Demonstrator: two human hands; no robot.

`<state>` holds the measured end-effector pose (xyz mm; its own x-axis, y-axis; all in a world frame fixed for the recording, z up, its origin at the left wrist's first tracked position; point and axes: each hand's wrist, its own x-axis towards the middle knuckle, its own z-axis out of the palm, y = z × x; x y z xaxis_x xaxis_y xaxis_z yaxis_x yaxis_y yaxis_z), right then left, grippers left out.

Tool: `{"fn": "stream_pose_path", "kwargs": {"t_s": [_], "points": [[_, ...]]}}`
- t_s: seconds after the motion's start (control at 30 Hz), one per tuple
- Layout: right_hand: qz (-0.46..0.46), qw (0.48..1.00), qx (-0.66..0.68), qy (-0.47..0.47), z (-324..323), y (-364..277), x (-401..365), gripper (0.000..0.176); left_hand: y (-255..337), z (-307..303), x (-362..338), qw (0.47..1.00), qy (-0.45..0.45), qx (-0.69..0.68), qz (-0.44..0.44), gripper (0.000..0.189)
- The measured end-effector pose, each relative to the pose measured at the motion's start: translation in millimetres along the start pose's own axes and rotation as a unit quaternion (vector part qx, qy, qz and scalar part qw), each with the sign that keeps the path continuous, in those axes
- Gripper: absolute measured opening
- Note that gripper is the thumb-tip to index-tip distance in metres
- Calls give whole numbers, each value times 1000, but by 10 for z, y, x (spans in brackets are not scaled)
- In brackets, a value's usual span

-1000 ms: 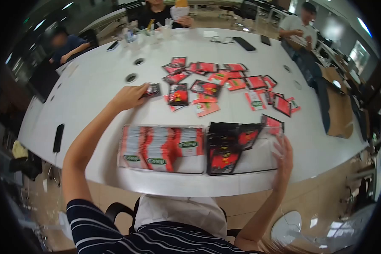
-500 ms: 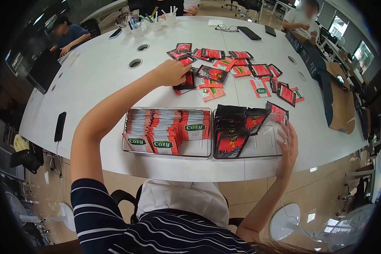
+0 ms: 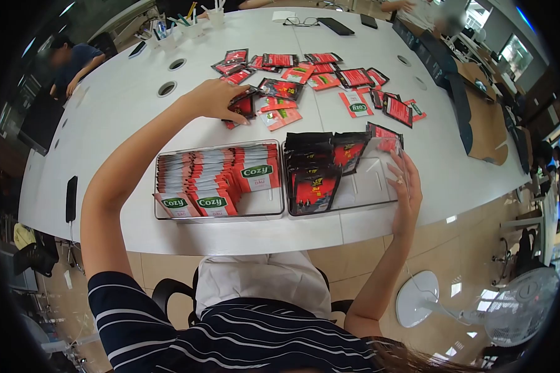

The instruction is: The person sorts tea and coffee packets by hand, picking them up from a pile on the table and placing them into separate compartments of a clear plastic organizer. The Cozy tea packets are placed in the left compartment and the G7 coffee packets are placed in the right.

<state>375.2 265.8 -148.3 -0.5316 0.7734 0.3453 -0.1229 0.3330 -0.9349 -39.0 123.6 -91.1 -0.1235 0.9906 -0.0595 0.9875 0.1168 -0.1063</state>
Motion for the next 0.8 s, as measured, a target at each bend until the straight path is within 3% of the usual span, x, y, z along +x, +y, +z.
{"fn": "stream_pose_path", "kwargs": {"t_s": [0.03,0.13,0.23,0.43,0.63,0.8], "points": [[4,1000,1,1,5,-10,-6,55,-1,28,-4,1000,22,7,13,79],[2,1000,-23,6,21,-19,-8,58,31,-112,0,997,-59,-34,-28,76],[5,999,-30,11,27,-24,-18,57,-58,39,-23,999,8,-25,33,77],[9,999,-31,18,29,-14,-18,55,-88,94,-98,997,38,-13,70,88],[18,999,-30,23,31,-11,-14,54,0,89,1,999,-8,44,31,73],[13,999,-35,17,24,-13,-22,54,30,87,-59,999,33,17,-18,64]]}}
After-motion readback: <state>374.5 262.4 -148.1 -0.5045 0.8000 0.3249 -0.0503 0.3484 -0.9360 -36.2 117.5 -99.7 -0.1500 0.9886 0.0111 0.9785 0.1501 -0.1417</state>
